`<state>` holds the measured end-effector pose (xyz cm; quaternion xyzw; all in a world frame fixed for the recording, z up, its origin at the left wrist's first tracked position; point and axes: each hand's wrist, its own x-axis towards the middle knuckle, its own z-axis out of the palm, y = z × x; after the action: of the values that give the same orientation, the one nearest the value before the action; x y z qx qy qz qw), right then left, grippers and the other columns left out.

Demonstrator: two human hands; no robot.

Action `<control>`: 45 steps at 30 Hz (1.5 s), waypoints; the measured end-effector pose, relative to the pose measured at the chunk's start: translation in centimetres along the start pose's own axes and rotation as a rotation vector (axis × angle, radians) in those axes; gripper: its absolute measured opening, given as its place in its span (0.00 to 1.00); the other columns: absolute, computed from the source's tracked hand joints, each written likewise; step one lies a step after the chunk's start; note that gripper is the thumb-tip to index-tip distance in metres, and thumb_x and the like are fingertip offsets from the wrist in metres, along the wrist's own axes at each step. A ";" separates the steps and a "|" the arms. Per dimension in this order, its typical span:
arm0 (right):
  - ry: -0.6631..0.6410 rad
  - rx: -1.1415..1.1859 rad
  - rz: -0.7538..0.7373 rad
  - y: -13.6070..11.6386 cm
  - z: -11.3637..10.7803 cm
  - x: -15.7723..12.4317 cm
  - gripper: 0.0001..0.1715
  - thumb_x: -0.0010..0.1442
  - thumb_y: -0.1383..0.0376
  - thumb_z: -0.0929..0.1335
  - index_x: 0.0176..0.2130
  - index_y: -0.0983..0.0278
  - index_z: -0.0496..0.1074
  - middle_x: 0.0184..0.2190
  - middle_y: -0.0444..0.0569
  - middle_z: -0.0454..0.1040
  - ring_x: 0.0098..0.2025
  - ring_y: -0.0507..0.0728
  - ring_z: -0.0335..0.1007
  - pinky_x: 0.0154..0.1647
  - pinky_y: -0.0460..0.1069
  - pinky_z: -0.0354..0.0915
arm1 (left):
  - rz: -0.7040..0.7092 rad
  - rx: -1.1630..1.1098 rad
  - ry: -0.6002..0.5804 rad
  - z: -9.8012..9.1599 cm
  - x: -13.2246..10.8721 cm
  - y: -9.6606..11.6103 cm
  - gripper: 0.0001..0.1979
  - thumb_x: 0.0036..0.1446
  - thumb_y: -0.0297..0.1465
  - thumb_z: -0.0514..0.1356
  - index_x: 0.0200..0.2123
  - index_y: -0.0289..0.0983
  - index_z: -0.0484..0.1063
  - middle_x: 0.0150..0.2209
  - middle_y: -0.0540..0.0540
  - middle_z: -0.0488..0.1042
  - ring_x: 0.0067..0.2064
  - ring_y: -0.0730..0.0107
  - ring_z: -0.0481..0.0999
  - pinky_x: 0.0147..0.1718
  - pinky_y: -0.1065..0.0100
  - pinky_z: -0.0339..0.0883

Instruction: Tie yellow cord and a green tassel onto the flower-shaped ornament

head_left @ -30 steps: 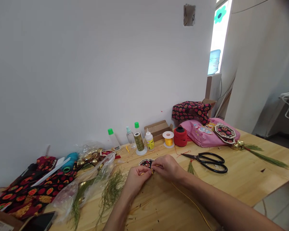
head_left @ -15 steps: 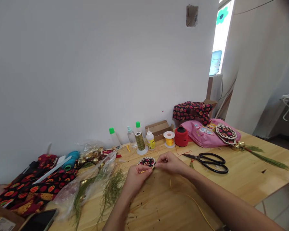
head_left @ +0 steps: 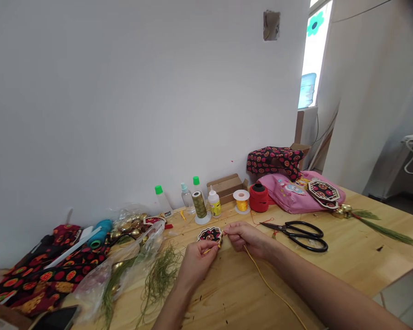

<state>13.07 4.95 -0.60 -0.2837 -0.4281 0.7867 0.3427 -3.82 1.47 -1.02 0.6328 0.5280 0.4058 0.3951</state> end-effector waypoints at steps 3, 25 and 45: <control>0.018 0.033 0.031 0.1 -0.3 0.2 0.08 0.49 0.66 0.65 0.23 0.66 0.60 0.12 0.32 0.43 0.13 0.43 0.30 0.13 0.41 0.30 | 0.023 0.042 0.021 0.1 0.1 -0.2 0.12 0.43 0.36 0.59 0.27 0.35 0.77 0.28 0.44 0.78 0.29 0.64 0.73 0.28 0.70 0.62; -0.034 -0.482 -0.143 1.2 2.0 -0.1 0.22 0.50 0.68 0.61 0.47 0.65 0.65 0.13 0.39 0.65 0.11 0.43 0.48 0.12 0.39 0.41 | -0.237 -0.386 0.010 0.4 0.6 0.0 0.11 0.36 0.34 0.64 0.24 0.32 0.75 0.16 0.50 0.72 0.20 0.75 0.67 0.20 0.76 0.58; 0.379 -1.368 -0.398 1.1 1.8 -0.5 0.10 0.50 0.64 0.63 0.30 0.58 0.74 0.26 0.44 0.76 0.26 0.51 0.68 0.25 0.43 0.54 | -0.234 -0.333 0.077 0.6 0.4 0.4 0.15 0.36 0.39 0.63 0.23 0.31 0.74 0.13 0.54 0.63 0.13 0.84 0.53 0.12 0.78 0.42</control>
<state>11.66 3.24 -0.65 -0.4820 -0.7999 0.2045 0.2934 -3.13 1.76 -0.86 0.4769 0.5384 0.4628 0.5182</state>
